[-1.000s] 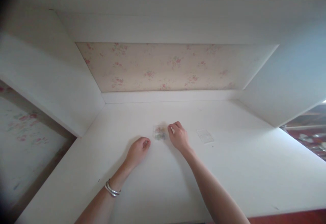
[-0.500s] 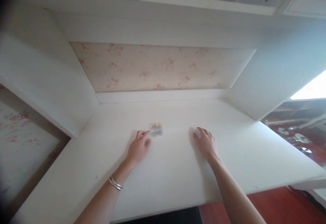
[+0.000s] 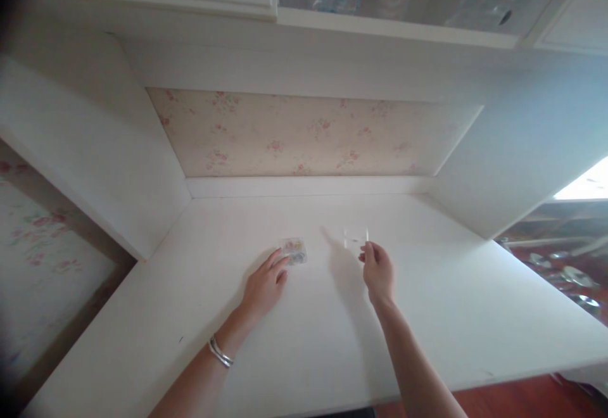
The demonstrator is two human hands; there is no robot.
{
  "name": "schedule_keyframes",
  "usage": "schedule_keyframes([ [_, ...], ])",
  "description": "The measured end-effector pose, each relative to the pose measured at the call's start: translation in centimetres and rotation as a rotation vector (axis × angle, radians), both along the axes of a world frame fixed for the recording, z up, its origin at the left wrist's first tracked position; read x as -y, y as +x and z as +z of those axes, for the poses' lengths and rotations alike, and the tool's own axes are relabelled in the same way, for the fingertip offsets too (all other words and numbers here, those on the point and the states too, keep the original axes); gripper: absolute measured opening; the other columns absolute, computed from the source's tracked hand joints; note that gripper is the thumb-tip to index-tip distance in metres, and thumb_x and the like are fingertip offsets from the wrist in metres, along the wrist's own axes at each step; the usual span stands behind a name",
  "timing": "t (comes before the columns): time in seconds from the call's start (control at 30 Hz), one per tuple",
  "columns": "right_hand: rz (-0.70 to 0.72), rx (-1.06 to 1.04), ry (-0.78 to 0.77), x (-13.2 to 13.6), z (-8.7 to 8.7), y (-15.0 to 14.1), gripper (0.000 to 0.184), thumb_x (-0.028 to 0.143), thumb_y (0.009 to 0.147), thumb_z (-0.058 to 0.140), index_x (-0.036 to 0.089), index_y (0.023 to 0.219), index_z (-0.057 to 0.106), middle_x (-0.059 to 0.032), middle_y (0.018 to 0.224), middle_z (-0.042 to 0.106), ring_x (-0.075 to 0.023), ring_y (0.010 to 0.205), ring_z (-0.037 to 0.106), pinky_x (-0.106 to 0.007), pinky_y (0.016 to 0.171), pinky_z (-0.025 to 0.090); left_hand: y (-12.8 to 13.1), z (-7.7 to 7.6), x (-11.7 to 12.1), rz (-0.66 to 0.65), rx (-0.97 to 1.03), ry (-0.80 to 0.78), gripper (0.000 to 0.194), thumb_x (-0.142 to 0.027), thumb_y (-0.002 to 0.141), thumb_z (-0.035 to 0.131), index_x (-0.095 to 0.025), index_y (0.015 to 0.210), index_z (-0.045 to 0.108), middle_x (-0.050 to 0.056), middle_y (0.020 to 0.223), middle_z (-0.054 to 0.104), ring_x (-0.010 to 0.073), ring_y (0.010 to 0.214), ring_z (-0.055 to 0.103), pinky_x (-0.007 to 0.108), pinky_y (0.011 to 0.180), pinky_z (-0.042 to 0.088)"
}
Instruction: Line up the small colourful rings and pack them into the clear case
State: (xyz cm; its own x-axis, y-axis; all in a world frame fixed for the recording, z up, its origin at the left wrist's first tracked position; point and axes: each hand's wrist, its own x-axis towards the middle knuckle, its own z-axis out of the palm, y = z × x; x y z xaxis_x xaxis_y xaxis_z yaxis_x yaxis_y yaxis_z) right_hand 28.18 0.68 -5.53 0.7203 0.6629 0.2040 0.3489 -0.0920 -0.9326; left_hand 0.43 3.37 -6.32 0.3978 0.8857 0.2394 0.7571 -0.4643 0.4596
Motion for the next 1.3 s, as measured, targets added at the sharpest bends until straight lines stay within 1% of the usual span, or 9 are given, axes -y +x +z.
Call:
schedule_keyframes([
  [0.07,0.119,-0.216,0.095,-0.9,-0.4,-2.4,0.042,0.055,0.076,0.055,0.016,0.090,0.061,-0.0029,0.073,0.062,-0.0144,0.062,0.058,-0.028,0.062,0.048,-0.2,0.0,0.1,-0.020,0.040,-0.009,0.037,-0.021,0.087,0.045,-0.030,0.122,0.054,0.000,0.141,0.041,0.0200,0.119,0.049,0.036,0.096,0.046],
  [0.17,0.274,-0.386,0.115,-2.0,-1.0,-6.1,0.039,0.054,0.073,0.061,0.017,0.086,0.061,0.0018,0.065,0.057,-0.0116,0.056,0.054,-0.026,0.060,0.049,-0.5,0.1,0.2,-0.045,0.082,-0.024,0.034,-0.020,0.087,0.044,-0.029,0.117,0.058,-0.001,0.138,0.045,0.0193,0.116,0.052,0.035,0.094,0.047],
  [0.33,0.445,-0.460,0.048,-2.6,-1.9,-9.7,0.040,0.054,0.074,0.060,0.016,0.088,0.063,0.0023,0.060,0.055,-0.0116,0.054,0.052,-0.025,0.055,0.047,-0.8,0.3,0.5,-0.085,0.128,-0.022,0.030,-0.020,0.087,0.045,-0.028,0.110,0.062,0.000,0.132,0.050,0.0182,0.111,0.054,0.032,0.093,0.047],
  [0.43,0.509,-0.397,-0.021,-2.0,-2.1,-10.0,0.041,0.054,0.076,0.058,0.015,0.088,0.065,0.0013,0.059,0.056,-0.0120,0.053,0.052,-0.024,0.053,0.045,-0.6,0.4,0.7,-0.109,0.151,-0.028,0.026,-0.022,0.087,0.047,-0.028,0.108,0.061,0.002,0.122,0.055,0.0171,0.102,0.058,0.030,0.089,0.048],
  [0.57,0.496,-0.378,-0.063,-1.5,-1.9,-9.6,0.041,0.054,0.076,0.057,0.014,0.085,0.065,0.0004,0.059,0.056,-0.0125,0.054,0.052,-0.025,0.054,0.045,-0.4,-0.1,0.4,-0.051,0.222,-0.058,0.028,-0.029,0.081,0.058,-0.025,0.108,0.055,0.004,0.112,0.057,0.0175,0.092,0.061,0.031,0.081,0.051],
  [0.73,0.511,-0.401,-0.083,-1.8,-1.9,-9.6,0.043,0.054,0.073,0.058,0.014,0.089,0.065,0.0000,0.062,0.058,-0.0133,0.055,0.054,-0.026,0.055,0.046,-0.4,-1.3,-0.9,-0.060,0.268,-0.014,0.074,-0.033,0.065,0.075,-0.021,0.129,0.039,0.010,0.135,0.045,0.0258,0.124,0.042,0.042,0.103,0.036],
  [0.83,0.519,-0.331,-0.106,-1.7,-1.8,-9.8,0.043,0.054,0.077,0.053,0.015,0.090,0.065,0.0010,0.058,0.057,-0.0131,0.052,0.053,-0.025,0.053,0.043,-0.4,-1.6,-1.3,-0.084,0.219,-0.029,0.090,-0.037,0.064,0.075,-0.021,0.138,0.027,0.013,0.140,0.041,0.0275,0.128,0.038,0.045,0.106,0.033],
  [1.07,0.516,0.045,-0.274,-1.1,-1.2,-10.1,0.043,0.048,0.085,0.039,0.017,0.102,0.064,0.0010,0.053,0.059,-0.0153,0.051,0.056,-0.026,0.054,0.041,-0.3,-1.4,-1.3,-0.072,0.179,-0.046,0.081,-0.042,0.069,0.071,-0.023,0.137,0.031,0.012,0.132,0.050,0.0272,0.121,0.047,0.045,0.102,0.037],
  [1.3,0.559,0.127,-0.311,-1.0,-1.2,-10.1,0.046,0.046,0.086,0.038,0.019,0.114,0.062,-0.0017,0.063,0.064,-0.0159,0.053,0.057,-0.025,0.054,0.041,-0.7,-1.9,-1.4,-0.098,0.204,-0.064,0.071,-0.042,0.074,0.067,-0.023,0.136,0.036,0.010,0.134,0.050,0.0255,0.120,0.048,0.044,0.103,0.038],
])
